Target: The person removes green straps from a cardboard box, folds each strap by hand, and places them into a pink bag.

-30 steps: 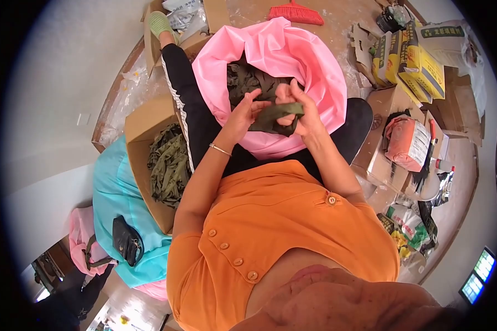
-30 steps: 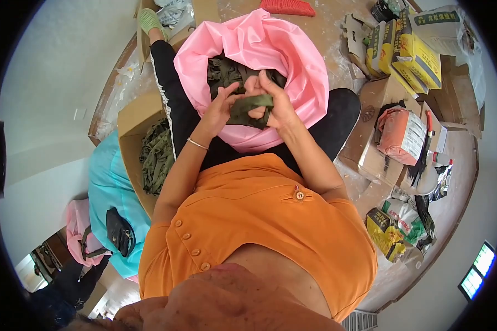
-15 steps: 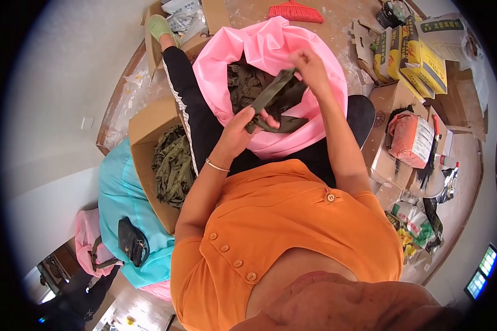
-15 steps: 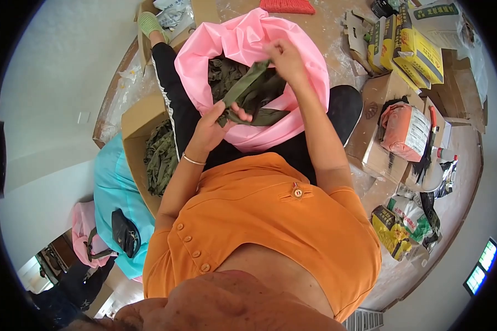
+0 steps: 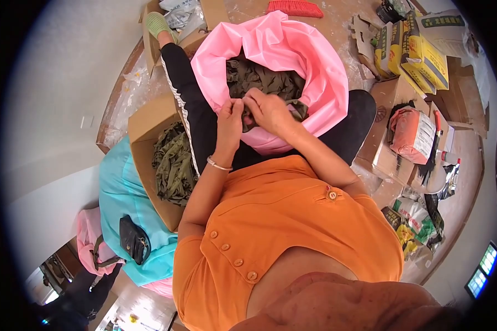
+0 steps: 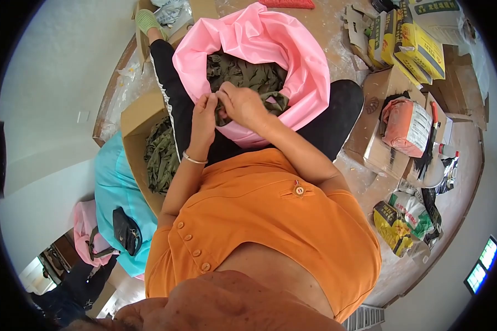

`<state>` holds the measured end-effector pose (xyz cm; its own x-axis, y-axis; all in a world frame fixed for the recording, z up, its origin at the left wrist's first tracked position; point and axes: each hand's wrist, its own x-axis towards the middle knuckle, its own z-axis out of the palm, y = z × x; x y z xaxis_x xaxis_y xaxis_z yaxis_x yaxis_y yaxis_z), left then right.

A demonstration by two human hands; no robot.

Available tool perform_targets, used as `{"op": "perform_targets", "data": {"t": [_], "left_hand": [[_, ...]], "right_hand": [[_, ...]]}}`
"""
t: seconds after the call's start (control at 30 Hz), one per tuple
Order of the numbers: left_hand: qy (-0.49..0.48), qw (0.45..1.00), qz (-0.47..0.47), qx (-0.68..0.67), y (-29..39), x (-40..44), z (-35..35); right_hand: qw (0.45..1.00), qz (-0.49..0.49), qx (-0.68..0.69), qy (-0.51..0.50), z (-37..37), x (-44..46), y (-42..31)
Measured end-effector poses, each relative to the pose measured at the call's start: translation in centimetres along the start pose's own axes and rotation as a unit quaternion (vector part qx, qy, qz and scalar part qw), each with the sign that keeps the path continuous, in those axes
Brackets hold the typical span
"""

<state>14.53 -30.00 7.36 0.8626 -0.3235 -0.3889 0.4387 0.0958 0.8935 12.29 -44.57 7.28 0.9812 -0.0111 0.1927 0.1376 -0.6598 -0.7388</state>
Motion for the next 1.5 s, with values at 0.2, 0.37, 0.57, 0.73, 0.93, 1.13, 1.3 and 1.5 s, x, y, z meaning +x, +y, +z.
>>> {"op": "perform_targets", "data": {"t": [0.2, 0.37, 0.57, 0.73, 0.93, 1.13, 1.3, 1.5], "left_hand": [[0.123, 0.970, 0.149, 0.145, -2.1, 5.0, -1.3], [0.066, 0.989, 0.116, 0.062, -1.5, 6.9, -3.2], [-0.035, 0.953, 0.217, 0.209, 3.7, 2.3, -1.6], [-0.086, 0.941, 0.205, 0.256, 3.5, -0.6, -1.1], [-0.053, 0.967, 0.125, 0.215, 6.7, -5.5, -4.1], [0.041, 0.943, 0.328, -0.044, 10.4, -18.9, -17.4], [0.167, 0.918, 0.356, 0.043, 8.4, -25.3, -23.3], [0.205, 0.731, 0.155, 0.632, 6.2, -16.4, -15.6]], "right_hand": [[0.980, 0.052, 0.191, 0.035, 2.2, -2.9, -2.2], [0.947, 0.117, 0.290, -0.065, -1.1, -5.2, -4.4], [0.985, 0.087, 0.147, 0.022, -7.1, -3.9, -1.4], [0.979, 0.081, 0.184, 0.021, -7.8, -3.3, -0.1], [0.970, 0.028, 0.241, -0.032, -5.7, 0.0, 0.4], [0.995, -0.017, 0.039, 0.092, 3.9, 7.0, 10.3], [0.972, -0.069, -0.172, 0.144, 8.5, 10.6, 11.7], [0.886, 0.180, 0.427, -0.026, 2.9, 8.2, 9.4]]}}
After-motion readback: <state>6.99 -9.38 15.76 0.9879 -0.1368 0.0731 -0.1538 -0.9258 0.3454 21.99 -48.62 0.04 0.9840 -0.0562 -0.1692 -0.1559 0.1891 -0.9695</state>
